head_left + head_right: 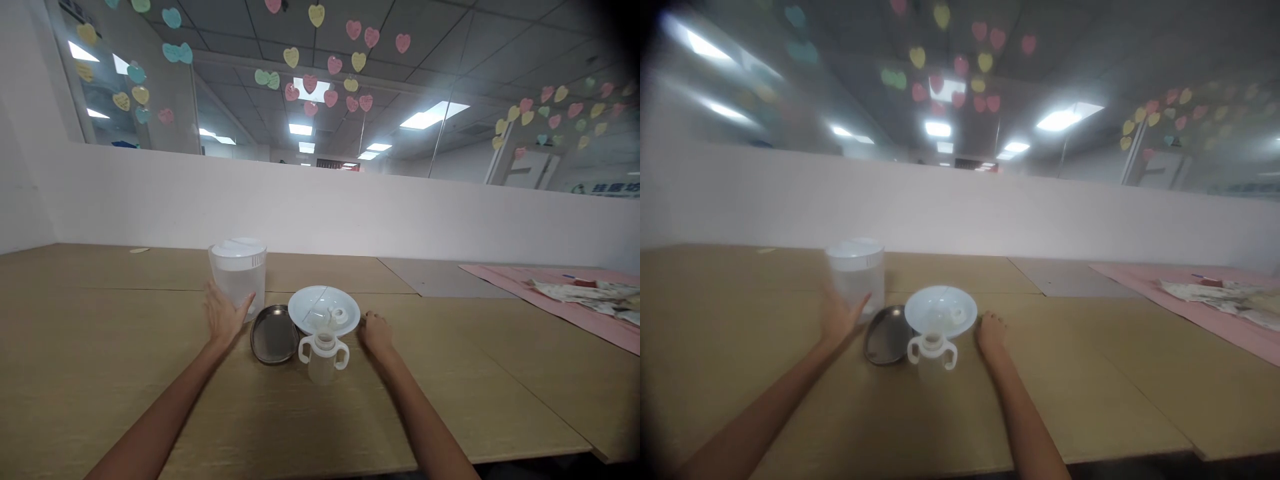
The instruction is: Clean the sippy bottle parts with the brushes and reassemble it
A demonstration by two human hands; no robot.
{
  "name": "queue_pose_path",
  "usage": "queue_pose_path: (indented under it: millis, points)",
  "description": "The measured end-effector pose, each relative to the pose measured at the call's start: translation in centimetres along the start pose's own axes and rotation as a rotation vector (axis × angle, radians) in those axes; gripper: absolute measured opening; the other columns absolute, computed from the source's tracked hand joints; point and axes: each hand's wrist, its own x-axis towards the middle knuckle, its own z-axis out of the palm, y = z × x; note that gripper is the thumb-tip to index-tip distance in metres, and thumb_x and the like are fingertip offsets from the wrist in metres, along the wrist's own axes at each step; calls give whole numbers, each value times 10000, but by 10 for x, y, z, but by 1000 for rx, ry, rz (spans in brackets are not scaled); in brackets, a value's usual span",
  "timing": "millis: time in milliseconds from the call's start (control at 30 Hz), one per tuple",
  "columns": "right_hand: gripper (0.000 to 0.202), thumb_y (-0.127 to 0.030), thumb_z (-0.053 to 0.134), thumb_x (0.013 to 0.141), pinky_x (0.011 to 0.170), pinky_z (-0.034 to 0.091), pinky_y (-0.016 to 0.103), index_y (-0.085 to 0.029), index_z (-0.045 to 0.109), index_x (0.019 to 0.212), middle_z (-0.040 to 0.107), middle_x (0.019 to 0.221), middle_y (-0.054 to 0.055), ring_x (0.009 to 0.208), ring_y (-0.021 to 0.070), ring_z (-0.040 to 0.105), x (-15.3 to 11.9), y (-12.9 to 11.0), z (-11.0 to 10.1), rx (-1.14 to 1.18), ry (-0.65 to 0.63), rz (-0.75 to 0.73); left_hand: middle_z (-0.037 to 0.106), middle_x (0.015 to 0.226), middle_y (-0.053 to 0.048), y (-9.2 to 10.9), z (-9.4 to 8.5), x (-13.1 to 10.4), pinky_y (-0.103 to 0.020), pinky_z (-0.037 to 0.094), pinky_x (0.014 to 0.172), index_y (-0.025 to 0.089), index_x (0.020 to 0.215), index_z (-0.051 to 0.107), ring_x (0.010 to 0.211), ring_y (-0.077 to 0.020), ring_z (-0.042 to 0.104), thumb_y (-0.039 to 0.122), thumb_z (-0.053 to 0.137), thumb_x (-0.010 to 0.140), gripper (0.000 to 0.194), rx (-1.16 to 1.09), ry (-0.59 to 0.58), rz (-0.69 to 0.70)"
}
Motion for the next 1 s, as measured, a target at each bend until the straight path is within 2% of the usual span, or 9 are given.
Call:
queue_pose_path:
  millis: [67, 133, 200, 300, 367, 533, 633, 800, 1000]
  points:
    - [260, -54, 389, 743, 700, 366, 308, -84, 593, 900, 597, 961, 174, 935, 259, 535, 3, 3, 5, 9, -35, -24, 105, 1398, -251, 13, -4, -2, -496, 167, 1025, -1, 1341, 47, 1295, -347, 92, 534, 496, 710, 942, -67, 111, 180]
    - [255, -32, 389, 731, 697, 362, 285, -87, 602, 860, 598, 949, 168, 936, 242, 536, 6, 5, 8, 32, -36, -27, 263, 1368, -193, 35, -8, -6, -416, 218, 1031, 59, 1327, 194, 1276, -274, 219, 431, 449, 777, 711, -182, 78, 399]
    - [246, -34, 401, 719, 675, 362, 261, -89, 598, 856, 604, 923, 158, 903, 223, 552, 7, 6, 8, 67, -37, -3, 529, 1175, -116, 66, -9, -10, -333, 335, 959, 145, 1196, 442, 1116, -200, 457, 346, 342, 839, 422, -265, -217, 614]
    - [291, -51, 388, 720, 646, 362, 239, -91, 566, 947, 602, 943, 146, 865, 196, 570, 8, 7, 5, 127, -8, 76, 630, 1017, -56, 113, -1, -16, -259, 419, 821, 204, 1039, 574, 923, -157, 570, 322, 331, 841, 335, -204, -792, 713]
    - [328, -67, 375, 724, 638, 363, 231, -93, 535, 1009, 594, 980, 143, 862, 185, 573, 8, 7, 2, 163, 24, 125, 658, 923, -54, 135, 9, -21, -251, 433, 741, 207, 906, 630, 841, -169, 594, 317, 413, 791, 270, -13, -1053, 684]
    - [299, -118, 367, 721, 597, 369, 227, -113, 547, 960, 620, 923, 118, 811, 179, 583, 13, 6, 0, 290, 98, 162, 652, 711, -148, 146, 32, -28, -321, 428, 650, 132, 575, 610, 731, -257, 604, 311, 570, 627, 190, 89, -1065, 594]
    - [297, -121, 353, 698, 562, 360, 237, -125, 561, 910, 632, 880, 115, 778, 192, 583, 14, 6, 1, 419, 176, 179, 626, 593, -99, 139, 36, -25, -283, 419, 568, 155, 480, 547, 640, -230, 595, 294, 578, 578, 172, 32, -1128, 548]
    - [307, -226, 293, 756, 481, 311, 240, -155, 578, 844, 636, 744, 88, 635, 191, 564, 12, 5, -6, 538, 288, 245, 610, 591, -9, 136, 30, -11, -205, 396, 483, 168, 667, 559, 564, -150, 574, 231, 510, 587, 113, -145, -1264, 455]
    - [490, -420, 200, 836, 479, 265, 233, -177, 584, 654, 598, 598, 50, 553, 168, 511, 1, -5, -18, 537, 356, 127, 633, 686, -12, 141, 26, 1, -215, 453, 551, 151, 947, 537, 615, -123, 589, 200, 438, 657, 311, -725, -1237, -7]
